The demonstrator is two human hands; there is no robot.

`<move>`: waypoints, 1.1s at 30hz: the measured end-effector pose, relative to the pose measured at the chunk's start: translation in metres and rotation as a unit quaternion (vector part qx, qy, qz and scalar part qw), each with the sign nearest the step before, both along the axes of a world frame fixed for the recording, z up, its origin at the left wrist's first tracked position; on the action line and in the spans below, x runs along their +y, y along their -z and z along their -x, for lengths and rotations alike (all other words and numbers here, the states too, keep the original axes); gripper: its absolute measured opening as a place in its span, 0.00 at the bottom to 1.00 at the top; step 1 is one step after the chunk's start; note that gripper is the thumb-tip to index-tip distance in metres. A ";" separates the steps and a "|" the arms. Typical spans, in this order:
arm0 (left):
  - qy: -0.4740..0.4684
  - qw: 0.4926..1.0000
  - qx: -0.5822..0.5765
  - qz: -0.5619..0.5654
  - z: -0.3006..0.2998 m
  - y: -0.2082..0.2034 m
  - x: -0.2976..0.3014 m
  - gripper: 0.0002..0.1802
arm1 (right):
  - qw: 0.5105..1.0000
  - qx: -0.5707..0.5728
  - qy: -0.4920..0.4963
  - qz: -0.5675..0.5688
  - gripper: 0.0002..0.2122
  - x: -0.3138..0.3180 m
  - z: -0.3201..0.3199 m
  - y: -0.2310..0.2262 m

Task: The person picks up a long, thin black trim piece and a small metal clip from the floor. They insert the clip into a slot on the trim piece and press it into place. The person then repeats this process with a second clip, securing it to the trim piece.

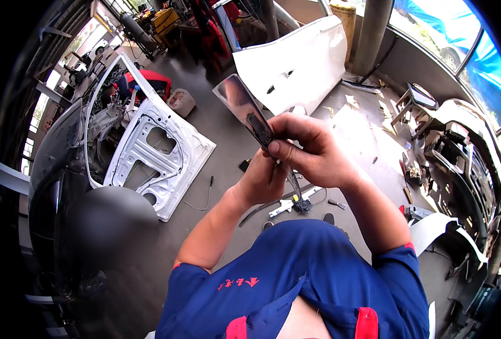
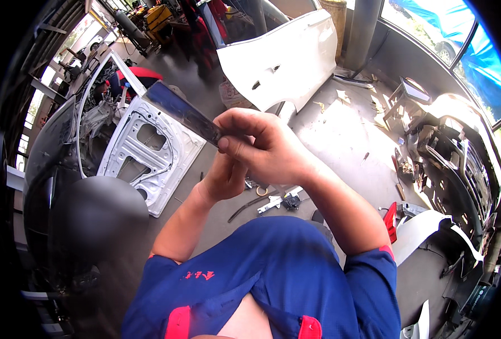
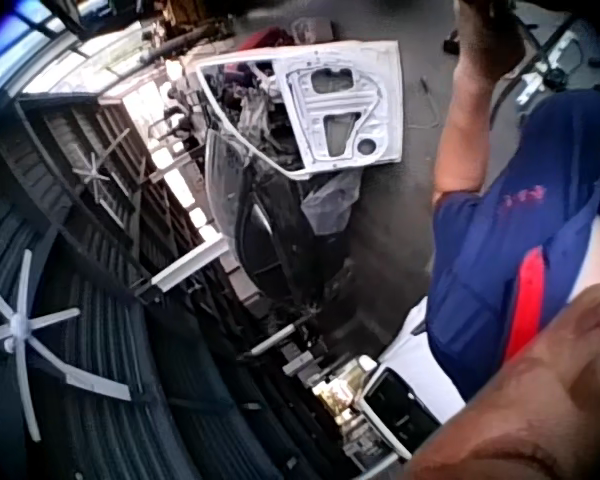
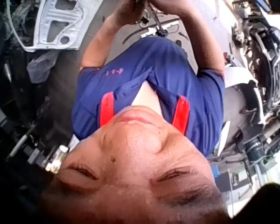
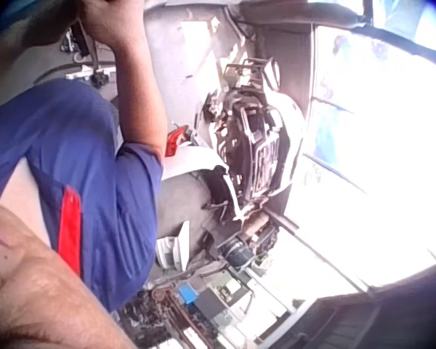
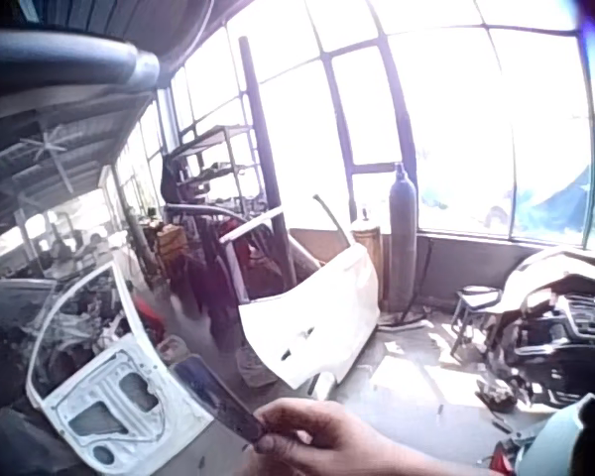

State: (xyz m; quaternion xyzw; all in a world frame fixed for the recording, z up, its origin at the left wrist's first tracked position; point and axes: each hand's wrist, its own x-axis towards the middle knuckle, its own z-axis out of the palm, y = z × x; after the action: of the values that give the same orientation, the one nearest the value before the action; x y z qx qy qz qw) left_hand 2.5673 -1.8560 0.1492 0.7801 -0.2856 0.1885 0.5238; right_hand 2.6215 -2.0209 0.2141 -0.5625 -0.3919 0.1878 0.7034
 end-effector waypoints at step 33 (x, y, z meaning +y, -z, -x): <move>0.192 0.899 0.245 0.309 -0.021 0.013 -0.013 0.23 | 0.997 -0.020 0.033 0.065 0.16 -0.022 -0.018 0.010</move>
State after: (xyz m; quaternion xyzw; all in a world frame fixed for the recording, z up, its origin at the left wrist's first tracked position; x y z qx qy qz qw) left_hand 2.5880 -1.8694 0.1359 0.5307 -0.2195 -0.0343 0.8179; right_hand 2.6397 -2.0429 0.2036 -0.6233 -0.3740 0.1784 0.6631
